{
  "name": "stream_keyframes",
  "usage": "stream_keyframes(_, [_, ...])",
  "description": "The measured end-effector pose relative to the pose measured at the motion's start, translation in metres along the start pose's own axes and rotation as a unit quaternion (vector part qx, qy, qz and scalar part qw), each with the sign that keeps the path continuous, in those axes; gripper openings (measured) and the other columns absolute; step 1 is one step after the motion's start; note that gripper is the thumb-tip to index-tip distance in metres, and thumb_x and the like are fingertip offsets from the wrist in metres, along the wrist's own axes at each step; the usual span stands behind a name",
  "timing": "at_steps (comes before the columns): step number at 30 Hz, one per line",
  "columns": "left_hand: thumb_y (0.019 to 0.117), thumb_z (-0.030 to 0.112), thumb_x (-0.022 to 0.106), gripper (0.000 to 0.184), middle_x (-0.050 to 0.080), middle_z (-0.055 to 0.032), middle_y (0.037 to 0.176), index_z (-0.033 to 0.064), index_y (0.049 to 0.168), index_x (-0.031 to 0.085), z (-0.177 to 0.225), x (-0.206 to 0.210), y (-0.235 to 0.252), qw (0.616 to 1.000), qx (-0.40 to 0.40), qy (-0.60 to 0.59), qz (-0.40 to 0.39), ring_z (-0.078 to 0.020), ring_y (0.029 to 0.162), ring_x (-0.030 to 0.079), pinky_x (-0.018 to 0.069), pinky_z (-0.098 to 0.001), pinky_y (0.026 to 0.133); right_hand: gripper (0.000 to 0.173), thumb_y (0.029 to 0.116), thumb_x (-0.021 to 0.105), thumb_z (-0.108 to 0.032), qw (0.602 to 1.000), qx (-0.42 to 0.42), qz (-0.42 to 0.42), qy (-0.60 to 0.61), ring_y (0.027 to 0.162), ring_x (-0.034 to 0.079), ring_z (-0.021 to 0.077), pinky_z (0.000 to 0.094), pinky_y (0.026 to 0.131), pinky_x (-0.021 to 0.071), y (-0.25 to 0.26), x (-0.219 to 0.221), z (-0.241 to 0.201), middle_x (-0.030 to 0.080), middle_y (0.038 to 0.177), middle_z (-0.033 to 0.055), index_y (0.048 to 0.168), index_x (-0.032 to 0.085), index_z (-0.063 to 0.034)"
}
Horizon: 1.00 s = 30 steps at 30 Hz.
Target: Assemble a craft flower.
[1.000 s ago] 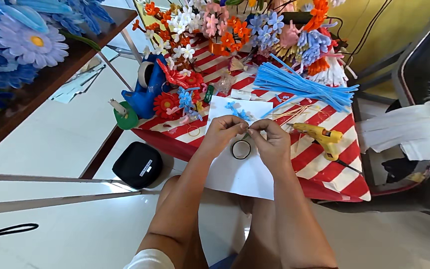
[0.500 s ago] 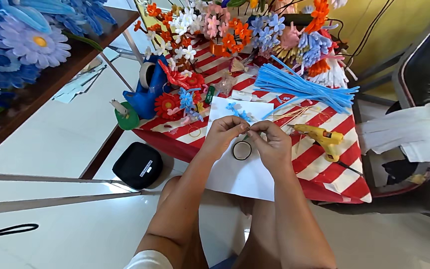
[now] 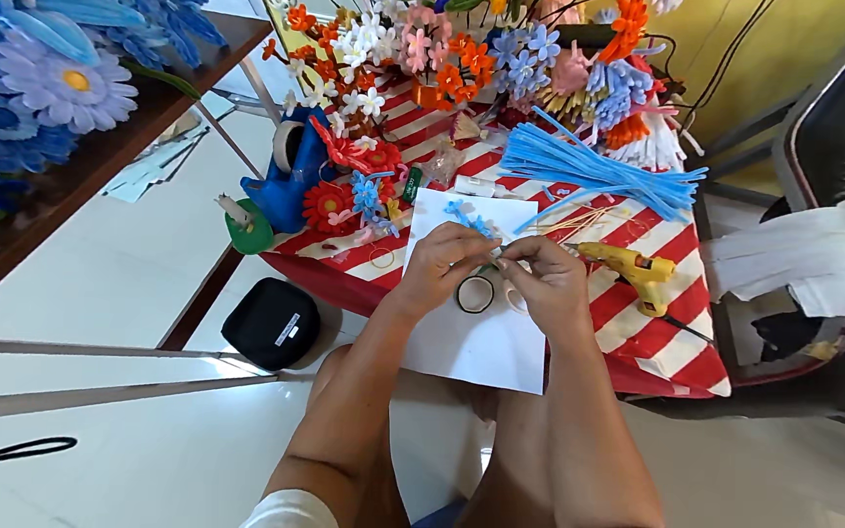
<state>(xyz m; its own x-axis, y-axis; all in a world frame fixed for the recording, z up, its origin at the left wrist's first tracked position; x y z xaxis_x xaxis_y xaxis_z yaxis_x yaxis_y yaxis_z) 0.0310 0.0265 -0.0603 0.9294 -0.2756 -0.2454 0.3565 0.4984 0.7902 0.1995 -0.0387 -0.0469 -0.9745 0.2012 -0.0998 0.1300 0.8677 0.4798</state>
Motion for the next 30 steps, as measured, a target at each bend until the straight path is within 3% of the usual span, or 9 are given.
stream_keyframes(4, [0.0931,0.004,0.07,0.01,0.072,-0.0098,0.092,-0.0005,0.098,0.078,0.002,0.002,0.0,0.998,0.029,0.052,0.0,-0.0158,0.096,0.066,0.0528,-0.0276,0.091,0.012,0.0847,0.067,0.004,1.0,0.008,-0.008,-0.005,0.083,0.067,0.0017,0.0226,0.081,0.0585,0.0,0.001,-0.001,0.07,0.087,-0.0049,0.092,0.068,-0.006])
stream_keyframes(14, [0.095,0.005,0.067,0.011,0.071,-0.0093,0.091,-0.001,0.092,0.076,0.0,0.002,-0.001,0.997,0.007,0.08,-0.014,-0.0154,0.092,0.065,0.0523,-0.0263,0.088,0.011,0.0861,0.068,0.002,1.0,0.01,-0.019,-0.02,0.083,0.067,0.0022,0.0217,0.082,0.0581,-0.001,-0.002,0.0,0.07,0.088,-0.004,0.094,0.069,-0.0059])
stream_keyframes(22, [0.1042,0.007,0.047,0.022,0.058,-0.0109,0.084,-0.0021,0.09,0.061,0.001,0.014,-0.004,0.993,-0.04,0.082,-0.07,-0.018,0.083,0.059,0.0515,-0.0298,0.079,0.011,0.0848,0.068,0.003,1.0,0.0,-0.017,-0.015,0.082,0.067,0.0017,0.0222,0.081,0.0585,0.0,0.0,0.0,0.07,0.087,-0.004,0.092,0.069,-0.0048])
stream_keyframes(30, [0.1043,0.007,0.043,0.023,0.055,-0.0101,0.083,-0.0026,0.09,0.058,0.001,0.019,-0.005,0.994,-0.069,0.044,-0.068,-0.0146,0.079,0.057,0.05,-0.0268,0.077,0.011,0.0846,0.067,0.002,1.0,-0.016,-0.002,-0.025,0.083,0.066,0.0023,0.0222,0.08,0.0581,0.0,0.0,-0.001,0.069,0.087,-0.0042,0.092,0.068,-0.0063])
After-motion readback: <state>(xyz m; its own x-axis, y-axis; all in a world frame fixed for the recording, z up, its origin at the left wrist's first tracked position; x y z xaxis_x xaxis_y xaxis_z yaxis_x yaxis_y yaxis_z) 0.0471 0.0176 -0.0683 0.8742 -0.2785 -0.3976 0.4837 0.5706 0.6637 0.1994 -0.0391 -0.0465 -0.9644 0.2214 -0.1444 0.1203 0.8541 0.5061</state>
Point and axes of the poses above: each hand's wrist, its own y-axis towards the middle knuckle, its own x-axis out of the palm, z = x × y, the point moved 1 cm from there along y, towards the middle knuckle
